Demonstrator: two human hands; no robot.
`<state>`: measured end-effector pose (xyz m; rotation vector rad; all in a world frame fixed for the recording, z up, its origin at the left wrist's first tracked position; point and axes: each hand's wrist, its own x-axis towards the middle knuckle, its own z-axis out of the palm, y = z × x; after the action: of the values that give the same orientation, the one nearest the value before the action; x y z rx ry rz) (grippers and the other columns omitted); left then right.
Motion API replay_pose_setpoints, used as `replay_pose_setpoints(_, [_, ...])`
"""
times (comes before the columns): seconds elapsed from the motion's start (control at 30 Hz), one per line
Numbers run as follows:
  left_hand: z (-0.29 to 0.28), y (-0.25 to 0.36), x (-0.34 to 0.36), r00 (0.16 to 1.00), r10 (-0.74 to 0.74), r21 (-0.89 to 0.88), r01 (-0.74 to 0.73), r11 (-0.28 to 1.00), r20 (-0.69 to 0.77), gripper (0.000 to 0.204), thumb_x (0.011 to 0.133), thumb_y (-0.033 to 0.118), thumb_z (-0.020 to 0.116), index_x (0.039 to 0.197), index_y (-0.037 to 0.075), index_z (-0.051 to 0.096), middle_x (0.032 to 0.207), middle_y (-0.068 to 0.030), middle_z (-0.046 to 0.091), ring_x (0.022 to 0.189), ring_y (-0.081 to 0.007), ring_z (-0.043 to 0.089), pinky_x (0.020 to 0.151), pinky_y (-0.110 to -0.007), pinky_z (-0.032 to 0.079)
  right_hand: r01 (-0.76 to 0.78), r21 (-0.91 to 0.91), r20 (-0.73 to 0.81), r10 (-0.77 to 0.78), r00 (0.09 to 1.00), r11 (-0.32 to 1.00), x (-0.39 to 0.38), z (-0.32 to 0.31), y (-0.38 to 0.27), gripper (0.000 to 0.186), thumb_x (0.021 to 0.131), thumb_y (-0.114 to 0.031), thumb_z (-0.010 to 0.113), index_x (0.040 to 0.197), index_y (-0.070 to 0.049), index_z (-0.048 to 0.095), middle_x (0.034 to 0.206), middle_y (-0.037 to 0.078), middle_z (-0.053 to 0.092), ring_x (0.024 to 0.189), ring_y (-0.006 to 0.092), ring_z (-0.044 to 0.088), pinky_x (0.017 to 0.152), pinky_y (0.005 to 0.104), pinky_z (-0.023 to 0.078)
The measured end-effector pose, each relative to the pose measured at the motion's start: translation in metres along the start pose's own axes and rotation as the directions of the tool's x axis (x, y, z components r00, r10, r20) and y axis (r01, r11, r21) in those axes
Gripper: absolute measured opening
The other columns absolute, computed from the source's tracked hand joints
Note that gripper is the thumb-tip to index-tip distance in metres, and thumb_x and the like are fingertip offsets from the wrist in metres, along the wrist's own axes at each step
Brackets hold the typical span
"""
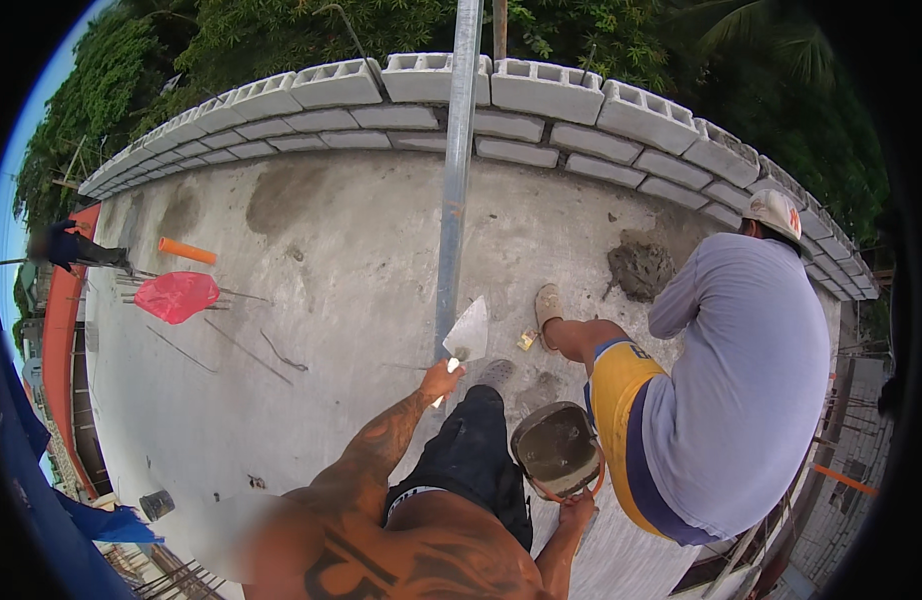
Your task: The person scoops wet mortar from a bucket and spreads it into the hollows of a row of concrete blocks on a rooftop. They repeatedly smooth the mortar with a trowel along the block line.
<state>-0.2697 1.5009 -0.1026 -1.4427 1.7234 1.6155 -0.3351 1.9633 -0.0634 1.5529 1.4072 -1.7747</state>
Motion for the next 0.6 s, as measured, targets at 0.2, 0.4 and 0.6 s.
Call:
replay_pose_setpoints(0.2, [0.005,0.0,-0.01,0.998,0.063,-0.144,-0.059,0.988,0.021,0.031,0.094,0.023,0.06,0.11,-0.002,0.048,0.07,-0.0109,0.064,0.042,-0.0166,0.055,0.037,-0.033,0.044,-0.06,0.07,0.049,0.057,0.997,0.996,0.021,0.0,-0.008,0.025,0.097,-0.026,0.055,0.076,-0.014,0.048,0.056,-0.003,0.041,0.05,0.0136,0.044,0.044,0.0246,0.036])
replay_pose_setpoints(0.4, [0.016,-0.019,-0.036,0.99,0.092,-0.186,-0.112,0.976,-0.11,0.042,0.095,0.021,0.059,0.125,-0.002,0.041,0.072,-0.0098,0.063,0.045,-0.0146,0.056,0.039,-0.03,0.045,-0.056,0.15,-0.044,0.063,0.997,0.987,0.036,-0.009,-0.012,0.026,0.096,-0.023,0.054,0.073,-0.016,0.045,0.053,-0.004,0.038,0.043,0.012,0.038,0.042,0.0262,0.034])
replay_pose_setpoints(0.6, [0.014,-0.06,-0.073,0.959,0.137,-0.281,-0.207,0.937,-0.249,0.048,0.092,0.019,0.066,0.125,-0.004,0.04,0.074,-0.0078,0.056,0.046,-0.0141,0.055,0.04,-0.031,0.048,-0.044,0.124,0.038,0.039,0.999,0.991,0.045,-0.028,-0.024,0.029,0.095,-0.021,0.056,0.07,-0.015,0.043,0.052,-0.002,0.036,0.044,0.014,0.038,0.044,0.0283,0.036])
